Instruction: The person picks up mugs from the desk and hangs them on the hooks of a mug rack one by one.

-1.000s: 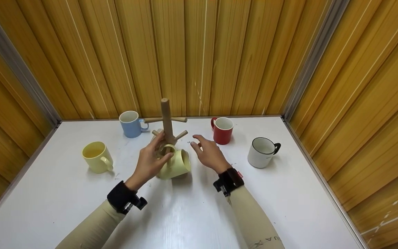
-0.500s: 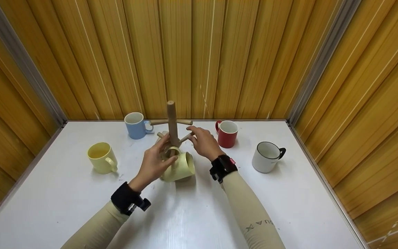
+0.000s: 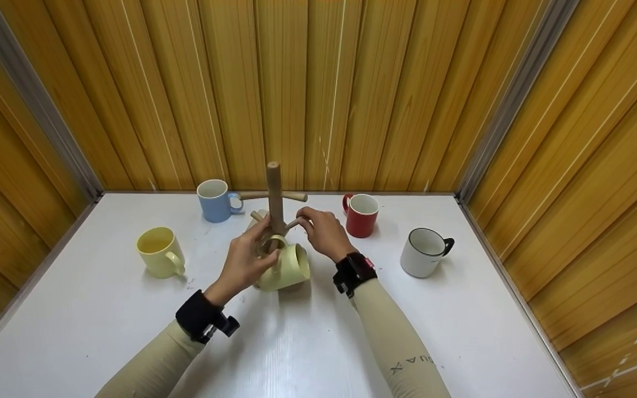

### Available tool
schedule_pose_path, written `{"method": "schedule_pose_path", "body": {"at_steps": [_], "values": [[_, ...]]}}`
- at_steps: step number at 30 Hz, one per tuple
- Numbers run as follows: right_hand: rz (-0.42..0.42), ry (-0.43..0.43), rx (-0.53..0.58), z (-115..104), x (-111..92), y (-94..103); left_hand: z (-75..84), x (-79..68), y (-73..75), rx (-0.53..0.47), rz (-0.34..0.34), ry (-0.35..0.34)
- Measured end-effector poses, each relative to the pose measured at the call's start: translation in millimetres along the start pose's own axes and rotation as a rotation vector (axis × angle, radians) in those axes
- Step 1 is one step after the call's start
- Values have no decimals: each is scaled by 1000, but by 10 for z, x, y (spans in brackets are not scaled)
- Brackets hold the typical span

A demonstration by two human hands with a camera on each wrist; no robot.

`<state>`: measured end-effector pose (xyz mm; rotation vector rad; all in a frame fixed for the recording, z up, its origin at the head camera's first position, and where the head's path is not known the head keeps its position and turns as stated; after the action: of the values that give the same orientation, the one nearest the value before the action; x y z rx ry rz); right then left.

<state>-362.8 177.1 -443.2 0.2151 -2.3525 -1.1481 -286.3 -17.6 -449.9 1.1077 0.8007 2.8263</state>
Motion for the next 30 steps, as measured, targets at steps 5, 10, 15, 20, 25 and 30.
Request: {"method": "schedule_pose_path", "body": {"at_steps": [5,10,15,20,25,30], "values": [[14,11,14,-13,-53,13,-37,6,34,-39,-5,7],[4,-24,9,-19,-135,35,-91,-1,64,-98,-43,-7],[13,-48,30,-16,-234,63,-151,-22,97,-104,-60,-27],[28,-34,30,-43,-346,59,-221,-64,155,-75,-7,-54],[55,-22,13,-85,-442,68,-292,-105,198,-58,32,-60],[67,-18,-7,-118,-513,63,-351,-121,237,-52,57,-38]]}}
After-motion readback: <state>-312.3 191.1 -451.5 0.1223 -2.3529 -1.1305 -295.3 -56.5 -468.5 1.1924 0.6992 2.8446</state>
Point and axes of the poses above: each hand's wrist, its own x-axis towards the middle knuckle, its own y-axis out of the back of the hand, z = x × y, the point moved 2 cm from there along x, towards the middle knuckle, and after that the axes turned 5 degrees about -y, right-handed, at the moved point
